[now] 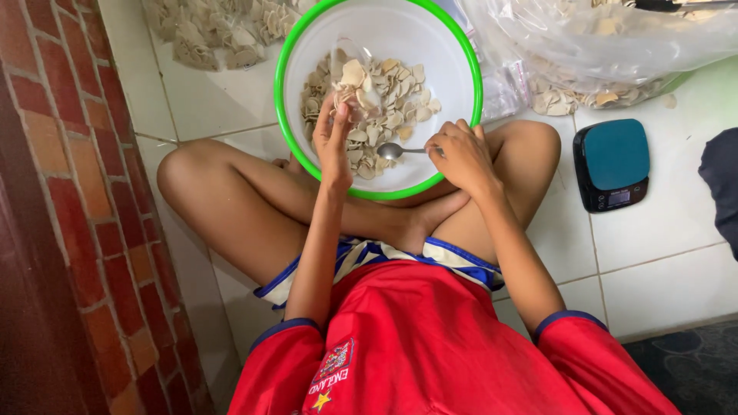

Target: Packaging and weighing small dried food items into plastic bags using a spoon and a digital scale

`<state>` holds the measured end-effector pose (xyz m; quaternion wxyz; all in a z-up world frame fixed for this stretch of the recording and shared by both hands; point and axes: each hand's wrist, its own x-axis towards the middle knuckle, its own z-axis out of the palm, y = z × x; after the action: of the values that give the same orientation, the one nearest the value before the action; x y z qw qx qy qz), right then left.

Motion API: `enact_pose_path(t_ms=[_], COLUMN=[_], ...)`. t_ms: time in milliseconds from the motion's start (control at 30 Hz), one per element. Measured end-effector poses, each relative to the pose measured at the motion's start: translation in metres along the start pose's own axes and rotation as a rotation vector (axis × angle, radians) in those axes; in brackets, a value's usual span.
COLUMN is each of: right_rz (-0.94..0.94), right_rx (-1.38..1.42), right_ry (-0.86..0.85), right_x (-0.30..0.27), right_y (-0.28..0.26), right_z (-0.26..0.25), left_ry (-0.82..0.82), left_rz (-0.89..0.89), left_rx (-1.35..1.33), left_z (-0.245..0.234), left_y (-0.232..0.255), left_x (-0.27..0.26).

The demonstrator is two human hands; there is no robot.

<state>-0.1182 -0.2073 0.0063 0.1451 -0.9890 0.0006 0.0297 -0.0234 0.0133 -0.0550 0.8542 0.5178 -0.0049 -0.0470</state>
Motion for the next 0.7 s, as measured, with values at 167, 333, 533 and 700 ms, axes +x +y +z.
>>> enact_pose_path(t_ms=[167, 333, 533, 700], right_rz=[-0.054, -0.030, 0.055, 0.074], right_rx=[0.673, 1.108, 1.198, 1.298], right_ry=[0.232, 0.383, 0.360, 0.383], right_x=[0.019, 0.033, 0.024, 0.009], right_y=[-0.043, -0.053, -0.052, -0.045], right_z=[-0.046, -0.035, -0.032, -0.042], left_ry=[-0.104, -0.191, -0.162, -0.131], left_rz=[0.091, 0.032, 0.062, 0.042], left_rx=[0.056, -0.054, 0.184, 0.257], left_z=[0.031, 0.040, 0.055, 0.073], left_y=[0.042, 0.041, 0.067, 0.063], left_x=[-0.015, -0.022, -0.027, -0.032])
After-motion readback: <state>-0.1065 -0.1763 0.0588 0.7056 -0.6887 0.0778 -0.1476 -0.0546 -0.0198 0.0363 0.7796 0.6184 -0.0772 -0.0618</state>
